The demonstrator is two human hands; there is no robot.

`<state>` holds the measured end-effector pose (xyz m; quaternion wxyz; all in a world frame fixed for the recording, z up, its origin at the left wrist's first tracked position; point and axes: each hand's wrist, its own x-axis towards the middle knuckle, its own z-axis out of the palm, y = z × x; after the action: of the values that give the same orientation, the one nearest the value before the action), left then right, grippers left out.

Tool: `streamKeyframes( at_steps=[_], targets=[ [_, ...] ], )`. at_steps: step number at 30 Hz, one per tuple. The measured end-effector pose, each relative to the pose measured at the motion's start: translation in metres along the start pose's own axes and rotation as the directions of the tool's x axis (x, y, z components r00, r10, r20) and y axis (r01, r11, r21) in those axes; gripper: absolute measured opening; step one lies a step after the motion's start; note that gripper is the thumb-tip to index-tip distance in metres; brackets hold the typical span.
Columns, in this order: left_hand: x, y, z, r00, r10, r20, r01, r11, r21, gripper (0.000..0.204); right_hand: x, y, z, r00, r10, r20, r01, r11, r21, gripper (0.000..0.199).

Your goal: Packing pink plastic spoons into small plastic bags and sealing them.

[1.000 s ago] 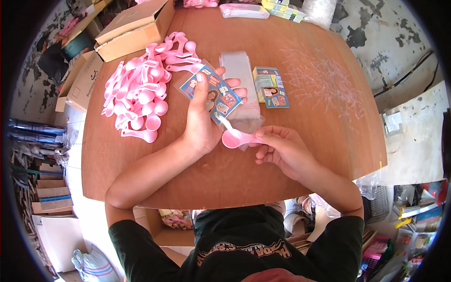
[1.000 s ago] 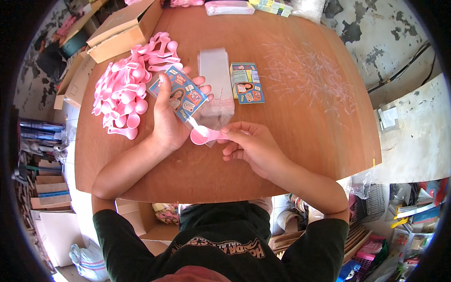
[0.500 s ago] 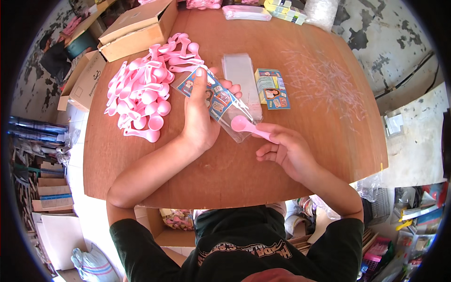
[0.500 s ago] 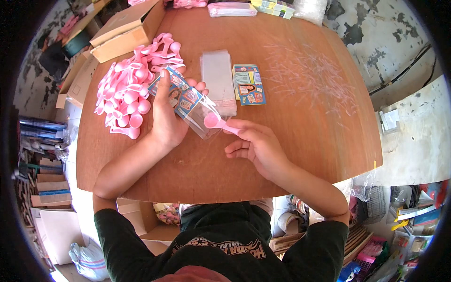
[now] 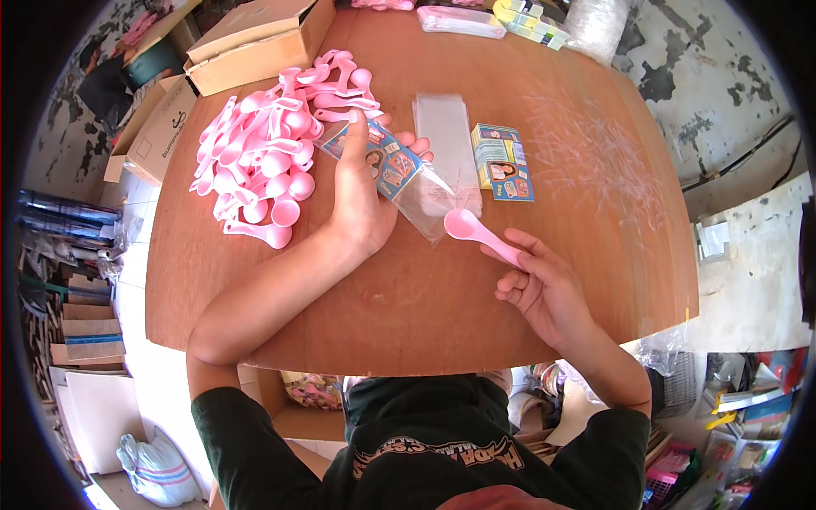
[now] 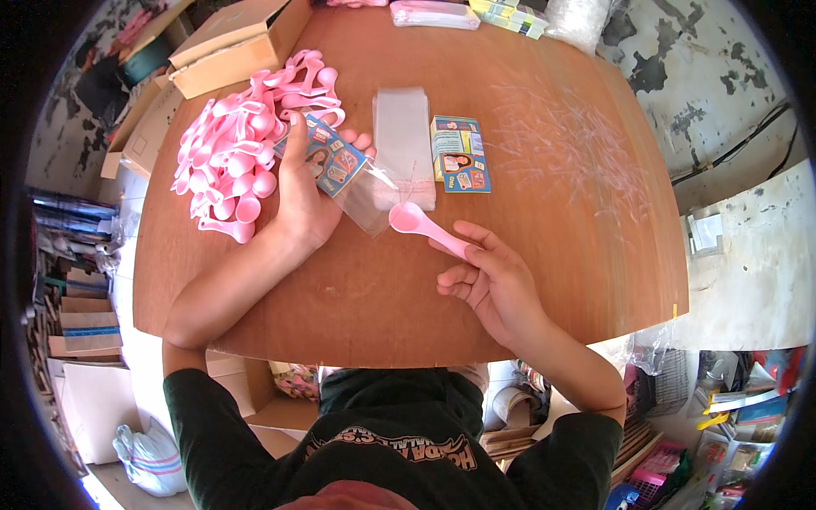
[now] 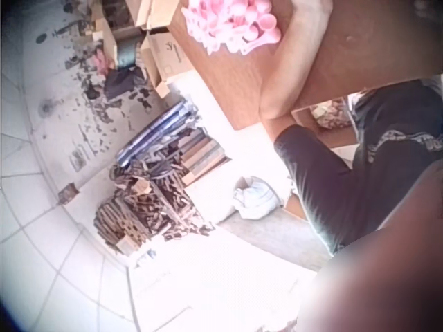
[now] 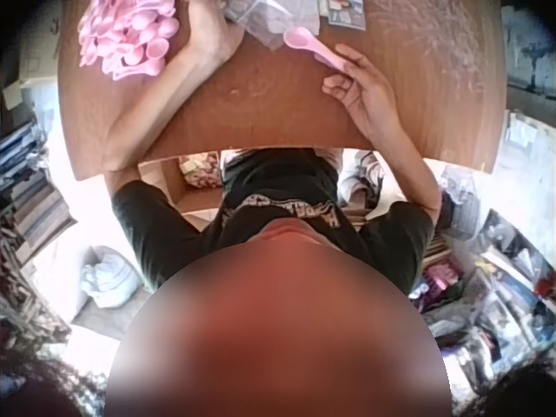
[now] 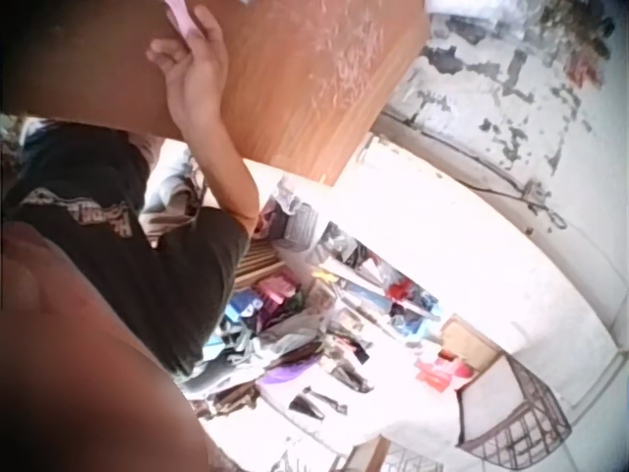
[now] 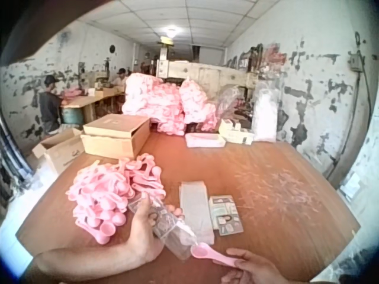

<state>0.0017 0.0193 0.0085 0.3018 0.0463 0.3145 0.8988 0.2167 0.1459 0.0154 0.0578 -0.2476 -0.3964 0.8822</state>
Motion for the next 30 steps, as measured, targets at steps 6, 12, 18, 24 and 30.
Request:
streamKeyframes(
  at_steps=[6, 12, 18, 24, 30],
  targets=[
    [-0.009, 0.005, 0.015, 1.000, -0.028, 0.014, 0.028, 0.999, -0.020, 0.050, 0.005, 0.000, -0.002, 0.998, -0.064, -0.011, 0.062, 0.990, -0.125, 0.031],
    [-0.021, 0.002, 0.017, 0.993, -0.085, 0.080, 0.090, 0.994, -0.058, 0.047, 0.018, 0.000, 0.023, 0.986, 0.030, 0.164, -0.007, 0.990, -0.142, 0.033],
    [-0.019, -0.001, 0.013, 0.995, -0.022, 0.101, 0.022, 1.000, 0.000, 0.050, 0.025, 0.006, 0.028, 0.997, 0.012, 0.074, 0.013, 0.946, -0.324, 0.024],
    [-0.016, -0.004, 0.008, 0.975, 0.137, 0.173, -0.168, 0.969, 0.180, 0.047, 0.023, 0.001, 0.028, 0.999, -0.043, 0.010, 0.043, 0.922, -0.385, 0.020],
    [-0.015, 0.000, 0.007, 0.984, 0.123, 0.131, -0.144, 0.976, 0.166, 0.046, 0.018, -0.001, 0.030, 0.999, 0.026, 0.019, -0.017, 0.924, -0.382, 0.021]
  ],
)
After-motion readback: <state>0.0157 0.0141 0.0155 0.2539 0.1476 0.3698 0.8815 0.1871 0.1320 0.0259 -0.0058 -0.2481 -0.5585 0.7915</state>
